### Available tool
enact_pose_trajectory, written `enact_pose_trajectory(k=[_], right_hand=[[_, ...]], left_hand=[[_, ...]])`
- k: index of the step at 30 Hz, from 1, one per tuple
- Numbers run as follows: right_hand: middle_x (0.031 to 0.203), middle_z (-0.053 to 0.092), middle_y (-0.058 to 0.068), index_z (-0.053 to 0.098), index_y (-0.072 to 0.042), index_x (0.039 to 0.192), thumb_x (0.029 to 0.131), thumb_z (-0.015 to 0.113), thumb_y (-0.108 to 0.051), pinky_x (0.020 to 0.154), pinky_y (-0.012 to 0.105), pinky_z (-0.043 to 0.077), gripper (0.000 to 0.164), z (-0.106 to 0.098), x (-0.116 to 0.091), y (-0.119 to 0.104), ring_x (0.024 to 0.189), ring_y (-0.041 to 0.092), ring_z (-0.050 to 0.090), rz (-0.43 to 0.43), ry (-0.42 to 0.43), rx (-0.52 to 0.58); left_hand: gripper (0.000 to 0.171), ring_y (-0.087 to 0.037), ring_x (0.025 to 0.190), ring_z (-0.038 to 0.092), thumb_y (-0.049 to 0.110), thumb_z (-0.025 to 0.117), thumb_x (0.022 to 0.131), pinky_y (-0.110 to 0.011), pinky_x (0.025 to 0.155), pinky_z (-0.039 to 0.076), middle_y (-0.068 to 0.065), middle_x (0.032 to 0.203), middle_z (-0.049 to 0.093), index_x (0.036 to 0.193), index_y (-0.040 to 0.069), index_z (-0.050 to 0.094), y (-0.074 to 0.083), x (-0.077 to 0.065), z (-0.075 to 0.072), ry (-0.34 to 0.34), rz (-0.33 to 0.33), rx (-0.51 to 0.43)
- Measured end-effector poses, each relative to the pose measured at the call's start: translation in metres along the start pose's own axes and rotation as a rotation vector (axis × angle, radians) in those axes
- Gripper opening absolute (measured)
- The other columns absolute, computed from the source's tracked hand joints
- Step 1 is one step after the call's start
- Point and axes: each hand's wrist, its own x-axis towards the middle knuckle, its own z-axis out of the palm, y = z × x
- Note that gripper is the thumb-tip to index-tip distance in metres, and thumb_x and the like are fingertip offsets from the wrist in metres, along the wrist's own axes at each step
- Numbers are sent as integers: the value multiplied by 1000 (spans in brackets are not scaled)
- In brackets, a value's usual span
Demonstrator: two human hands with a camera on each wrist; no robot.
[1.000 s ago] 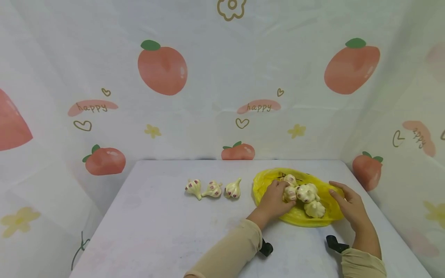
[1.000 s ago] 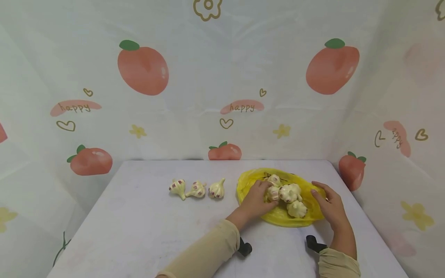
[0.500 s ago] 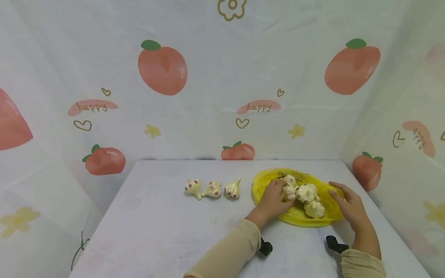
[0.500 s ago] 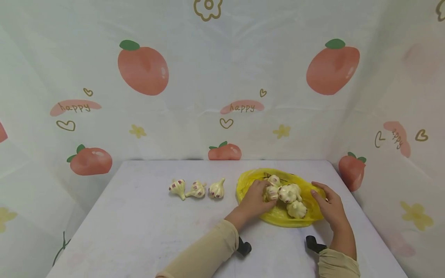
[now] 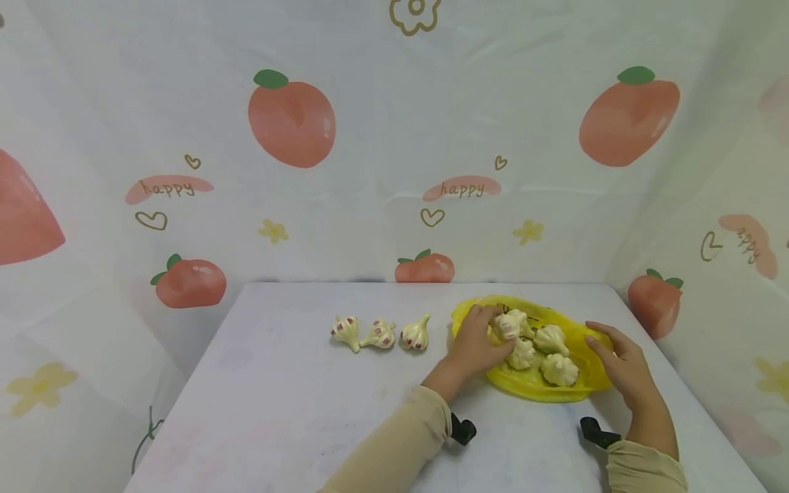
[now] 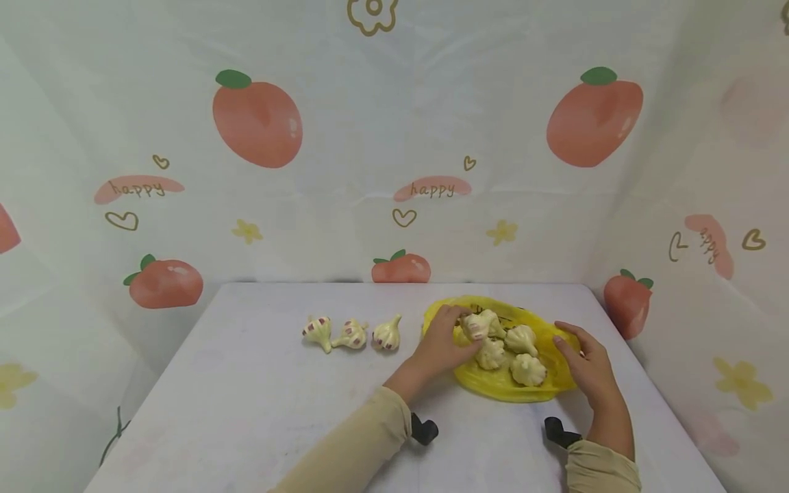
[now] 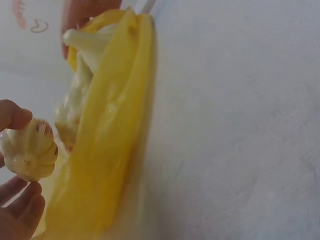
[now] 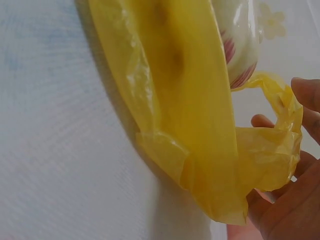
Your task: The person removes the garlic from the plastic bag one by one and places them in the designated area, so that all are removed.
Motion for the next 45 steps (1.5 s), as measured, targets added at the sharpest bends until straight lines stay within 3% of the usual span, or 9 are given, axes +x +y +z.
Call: enact_pose_trajectory(k=[8,19,30,36,45], right_hand=[[169,26,34,38,-2,161,113,47,-42,120,83,13,63,0,1,0,155,61,15,3,-1,6],[169,25,33,37,-2,162,114,46,-42,121,82,12,64,0,2,1,156,60,15,8,-2,11],[170,24,32,36,-3,163,114,45,-43,121,81,13,64,0,2,2,156,59,15,18,-5,4],[170,24,32,35,-3,163,114,45,-44,122,80,13,65,0,0,2,156,59,15,29,-9,4],[170,25,33,35,-1,163,114,44,-43,122,80,15,64,0,-1,-2,155,60,17,17,-8,6]], left_hand=[[51,-22,117,59,30,79,94,-24,98,50,-4,130,58,138,15,59,2,-5,-20,23,42,-42],[54,-19,118,60,28,80,95,-29,101,54,-6,133,60,142,11,59,-2,-18,-57,86,123,-27],[57,-28,118,61,23,82,93,-51,100,56,-8,135,60,142,8,59,-26,-32,-96,136,93,-55],[55,-26,117,63,23,84,91,-47,100,56,-7,133,62,140,9,61,-41,-43,-115,186,66,-29],[55,-27,117,64,21,85,89,-52,99,57,-9,132,63,138,7,63,-62,-59,-141,223,26,-3]])
